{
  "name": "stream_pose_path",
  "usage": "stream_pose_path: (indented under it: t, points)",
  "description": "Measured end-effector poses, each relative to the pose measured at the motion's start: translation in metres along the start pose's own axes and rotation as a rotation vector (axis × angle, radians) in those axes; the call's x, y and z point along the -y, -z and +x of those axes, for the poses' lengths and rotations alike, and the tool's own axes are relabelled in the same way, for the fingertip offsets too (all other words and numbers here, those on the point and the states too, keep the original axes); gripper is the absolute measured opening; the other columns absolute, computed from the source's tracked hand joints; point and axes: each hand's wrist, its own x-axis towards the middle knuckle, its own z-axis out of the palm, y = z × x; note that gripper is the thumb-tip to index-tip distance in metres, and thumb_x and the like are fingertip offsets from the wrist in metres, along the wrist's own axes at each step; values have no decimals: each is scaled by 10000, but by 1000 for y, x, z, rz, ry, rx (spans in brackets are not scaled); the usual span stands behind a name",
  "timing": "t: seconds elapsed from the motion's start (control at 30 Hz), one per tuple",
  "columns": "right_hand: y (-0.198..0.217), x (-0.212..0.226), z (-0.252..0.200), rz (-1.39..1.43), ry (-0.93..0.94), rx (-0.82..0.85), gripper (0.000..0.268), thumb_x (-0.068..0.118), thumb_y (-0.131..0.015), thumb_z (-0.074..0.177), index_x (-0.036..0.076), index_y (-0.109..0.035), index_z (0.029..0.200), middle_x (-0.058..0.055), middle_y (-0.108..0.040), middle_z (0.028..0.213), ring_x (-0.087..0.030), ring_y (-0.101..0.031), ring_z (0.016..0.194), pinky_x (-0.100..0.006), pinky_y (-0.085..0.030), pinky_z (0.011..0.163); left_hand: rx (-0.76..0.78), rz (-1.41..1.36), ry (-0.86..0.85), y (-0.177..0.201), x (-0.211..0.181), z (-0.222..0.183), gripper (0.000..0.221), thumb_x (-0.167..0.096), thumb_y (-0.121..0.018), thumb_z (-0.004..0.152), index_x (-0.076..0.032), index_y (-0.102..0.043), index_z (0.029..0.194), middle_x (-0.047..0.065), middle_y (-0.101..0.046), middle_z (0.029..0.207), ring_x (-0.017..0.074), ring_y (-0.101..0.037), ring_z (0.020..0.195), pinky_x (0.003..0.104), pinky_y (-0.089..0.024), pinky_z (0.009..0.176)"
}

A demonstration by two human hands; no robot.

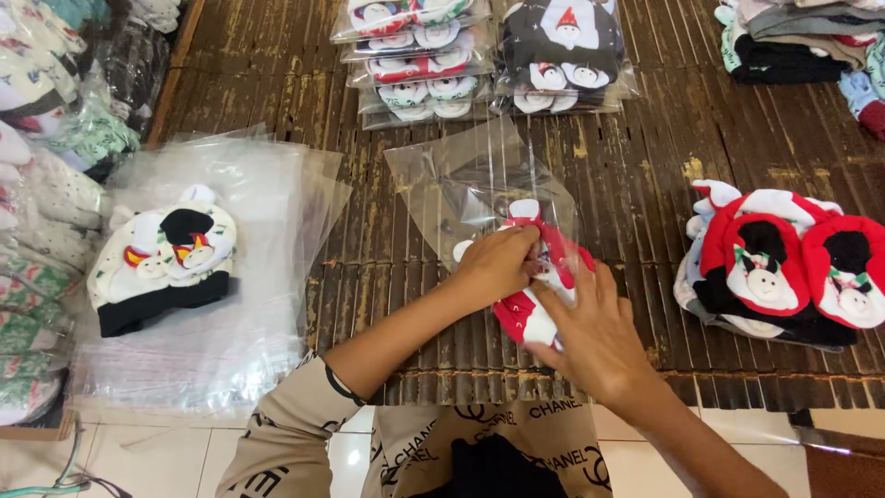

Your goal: Packaging baby hats and booties into clear plastic bags

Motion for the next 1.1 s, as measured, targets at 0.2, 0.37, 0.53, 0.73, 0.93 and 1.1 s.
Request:
stream_pose_path:
  t: [0.2,0.37,0.53,0.73,0.93,1.1]
  points:
    - [-9,-42,0,489,111,-313,513,98,-722,768,245,-732,1259,-274,-477,1413,-517,-537,1203,-533,-575,902,-255,-120,-157,37,-5,-26,101,-92,-608,904,-51,-667,975,253,-719,914,490,-700,921,541,-570,762]
    - [6,-81,-24,590,-20,-339,653,112,-783,678,222,-712,1318,-177,-533,1418,-391,-594,1132,-463,-554,825,-471,183,-165,76,-10,-44,168,-65,-645,856,-64,-737,996,158,-654,933,386,-689,787,457,-571,680]
    - [30,-93,-67,734,22,-539,769,-42,-839,534,57,-668,1277,-182,-544,1444,-303,-567,1237,-416,-536,976,-323,319,-62,85,-35,-52,494,71,-576,854,-128,-710,1286,140,-668,1097,274,-696,682,419,-651,743]
    - [26,-87,-78,820,20,-740,584,-68,-755,673,-79,-632,1243,-247,-585,1373,-334,-512,1346,-423,-440,1088,187,320,77,30,-30,-38,262,-118,-516,1000,-93,-765,1076,132,-651,1050,279,-684,712,380,-604,634]
    - [3,-84,-65,1017,82,-633,635,42,-790,592,44,-675,1217,-152,-604,1431,-266,-608,1207,-396,-478,1035,223,-2,111,26,-12,-33,174,-111,-597,1016,-72,-766,1024,88,-690,686,110,-551,431,182,-502,381]
    - [-2,-56,-35,1003,252,-309,659,-82,-802,624,4,-690,1268,-319,-528,1383,-552,-521,1278,-726,-422,1042,-17,-577,105,-36,65,-24,218,-183,-723,860,-72,-780,1039,162,-750,900,290,-718,787,458,-547,542]
